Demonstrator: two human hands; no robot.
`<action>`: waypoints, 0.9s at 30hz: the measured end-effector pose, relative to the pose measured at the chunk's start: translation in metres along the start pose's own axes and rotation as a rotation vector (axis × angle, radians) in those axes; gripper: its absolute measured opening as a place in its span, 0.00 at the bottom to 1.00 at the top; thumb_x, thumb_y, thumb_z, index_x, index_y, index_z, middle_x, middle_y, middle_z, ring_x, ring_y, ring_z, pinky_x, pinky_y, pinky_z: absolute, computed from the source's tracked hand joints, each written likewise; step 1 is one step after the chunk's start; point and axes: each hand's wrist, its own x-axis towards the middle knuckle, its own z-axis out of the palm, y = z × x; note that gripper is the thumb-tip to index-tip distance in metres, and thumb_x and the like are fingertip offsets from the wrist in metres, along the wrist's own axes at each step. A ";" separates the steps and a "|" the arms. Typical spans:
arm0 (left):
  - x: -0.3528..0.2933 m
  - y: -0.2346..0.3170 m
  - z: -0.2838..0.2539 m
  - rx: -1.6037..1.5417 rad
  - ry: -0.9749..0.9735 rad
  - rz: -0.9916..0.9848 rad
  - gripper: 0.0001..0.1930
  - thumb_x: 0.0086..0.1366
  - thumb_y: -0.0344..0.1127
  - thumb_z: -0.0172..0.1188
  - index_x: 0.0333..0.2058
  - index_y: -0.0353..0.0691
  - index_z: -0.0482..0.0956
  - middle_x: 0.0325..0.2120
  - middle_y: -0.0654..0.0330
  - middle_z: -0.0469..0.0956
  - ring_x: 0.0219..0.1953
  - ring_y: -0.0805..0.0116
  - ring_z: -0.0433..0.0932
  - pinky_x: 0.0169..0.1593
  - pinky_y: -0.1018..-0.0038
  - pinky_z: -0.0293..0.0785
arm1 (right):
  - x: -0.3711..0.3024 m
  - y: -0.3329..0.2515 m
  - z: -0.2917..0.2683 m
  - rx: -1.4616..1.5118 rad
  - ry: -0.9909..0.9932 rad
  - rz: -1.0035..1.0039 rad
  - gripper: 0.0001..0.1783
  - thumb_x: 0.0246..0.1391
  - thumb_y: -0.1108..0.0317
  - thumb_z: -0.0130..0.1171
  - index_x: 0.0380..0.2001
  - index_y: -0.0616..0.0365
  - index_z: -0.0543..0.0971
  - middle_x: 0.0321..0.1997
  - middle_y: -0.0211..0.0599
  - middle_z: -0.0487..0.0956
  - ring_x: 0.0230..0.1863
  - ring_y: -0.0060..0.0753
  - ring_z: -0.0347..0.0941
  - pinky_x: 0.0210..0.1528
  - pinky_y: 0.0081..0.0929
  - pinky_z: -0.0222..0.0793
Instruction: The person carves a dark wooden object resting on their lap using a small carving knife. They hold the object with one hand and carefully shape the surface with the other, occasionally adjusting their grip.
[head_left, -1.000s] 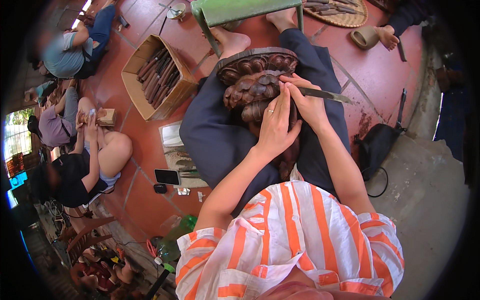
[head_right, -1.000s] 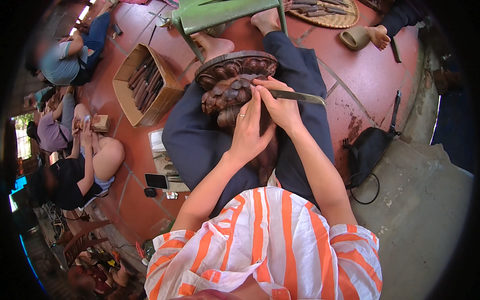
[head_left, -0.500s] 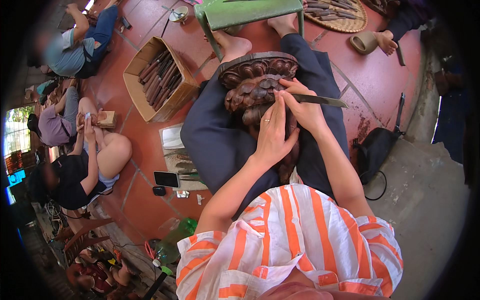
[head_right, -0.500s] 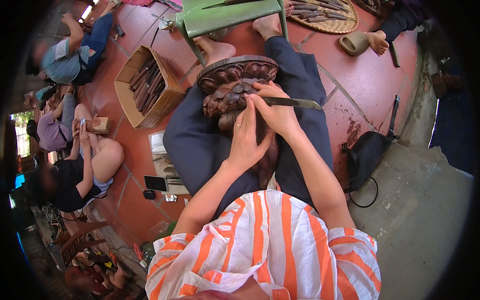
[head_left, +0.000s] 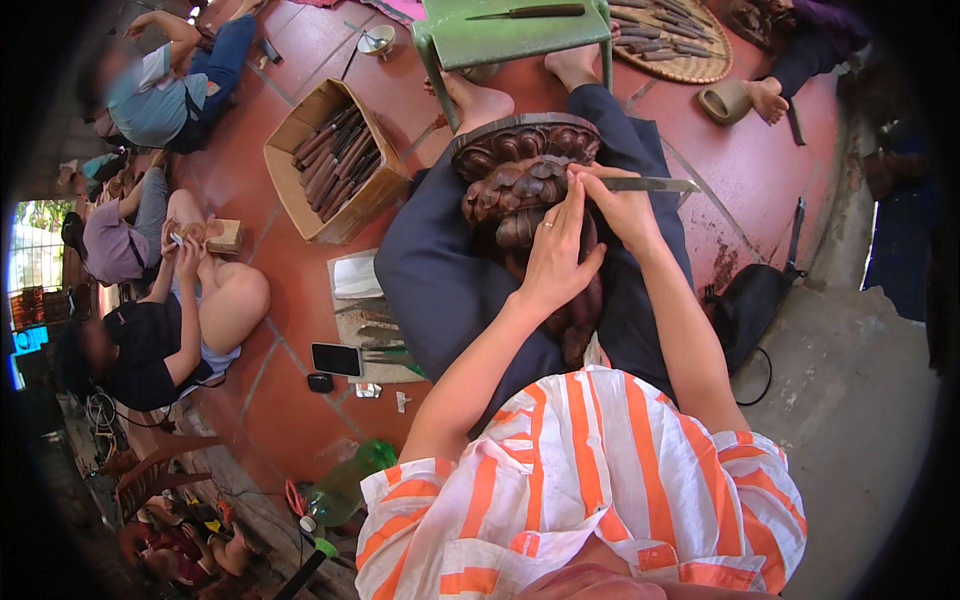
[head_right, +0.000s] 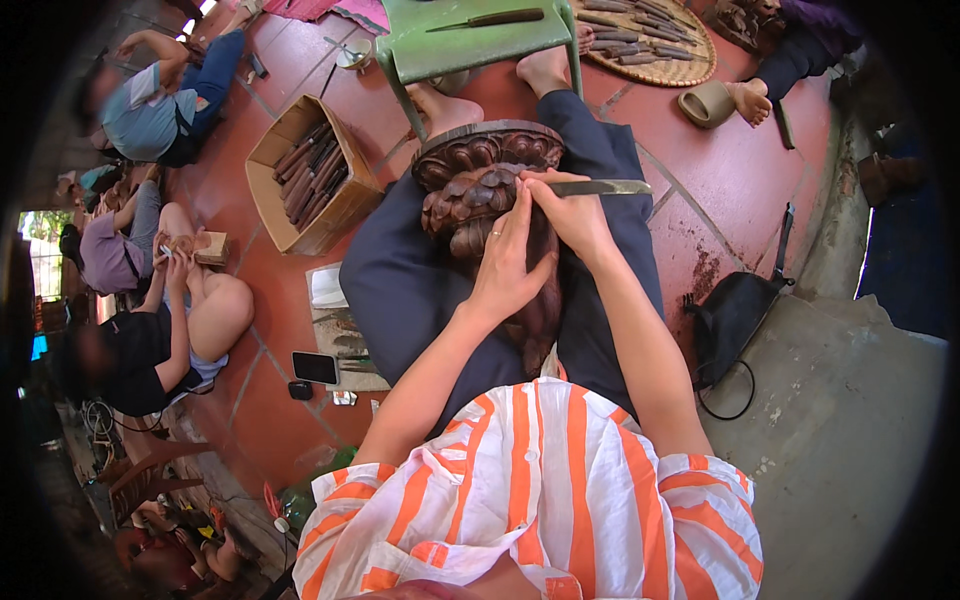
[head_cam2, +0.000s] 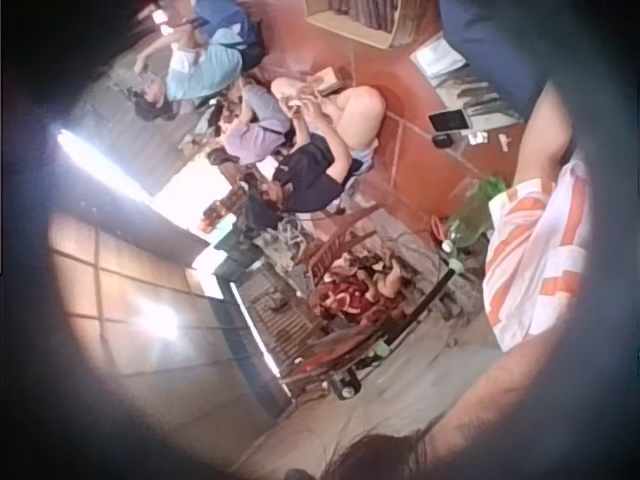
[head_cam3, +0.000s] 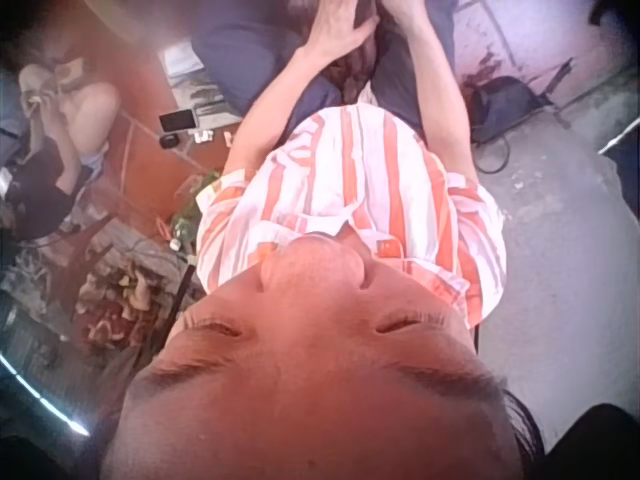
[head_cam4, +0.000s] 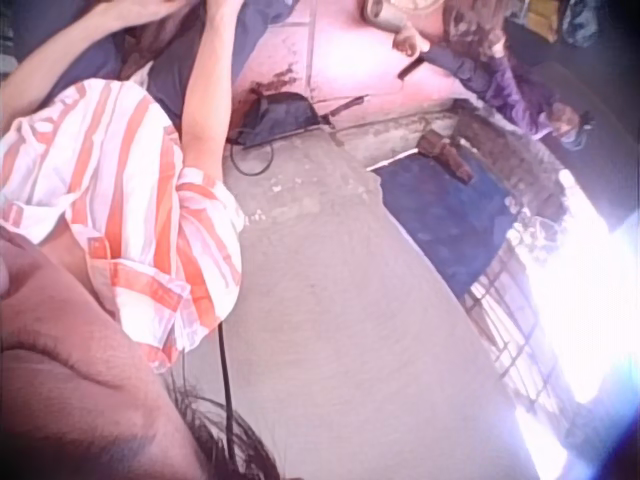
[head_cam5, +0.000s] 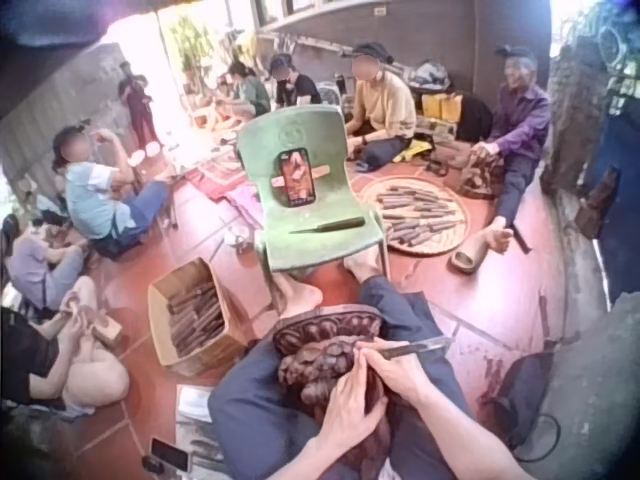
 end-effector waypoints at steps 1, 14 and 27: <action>-0.003 0.002 -0.001 0.021 0.023 0.011 0.47 0.53 0.28 0.62 0.66 0.26 0.41 0.63 0.37 0.54 0.60 0.42 0.61 0.62 0.58 0.58 | -0.003 -0.005 0.003 -0.020 -0.003 -0.015 0.15 0.53 0.65 0.59 0.37 0.67 0.81 0.40 0.44 0.83 0.50 0.35 0.74 0.55 0.29 0.65; -0.009 0.006 0.000 0.067 0.071 -0.011 0.47 0.54 0.31 0.62 0.65 0.24 0.42 0.62 0.38 0.55 0.60 0.42 0.61 0.61 0.59 0.58 | -0.001 0.001 0.008 -0.193 0.042 -0.206 0.13 0.53 0.65 0.59 0.36 0.64 0.82 0.33 0.45 0.83 0.35 0.36 0.79 0.42 0.27 0.72; -0.007 0.009 0.000 0.026 0.096 -0.049 0.46 0.54 0.31 0.63 0.64 0.23 0.44 0.60 0.37 0.57 0.60 0.41 0.61 0.62 0.58 0.58 | 0.002 -0.004 0.012 -0.221 0.045 -0.159 0.14 0.52 0.63 0.61 0.33 0.66 0.81 0.34 0.45 0.82 0.37 0.38 0.79 0.44 0.28 0.71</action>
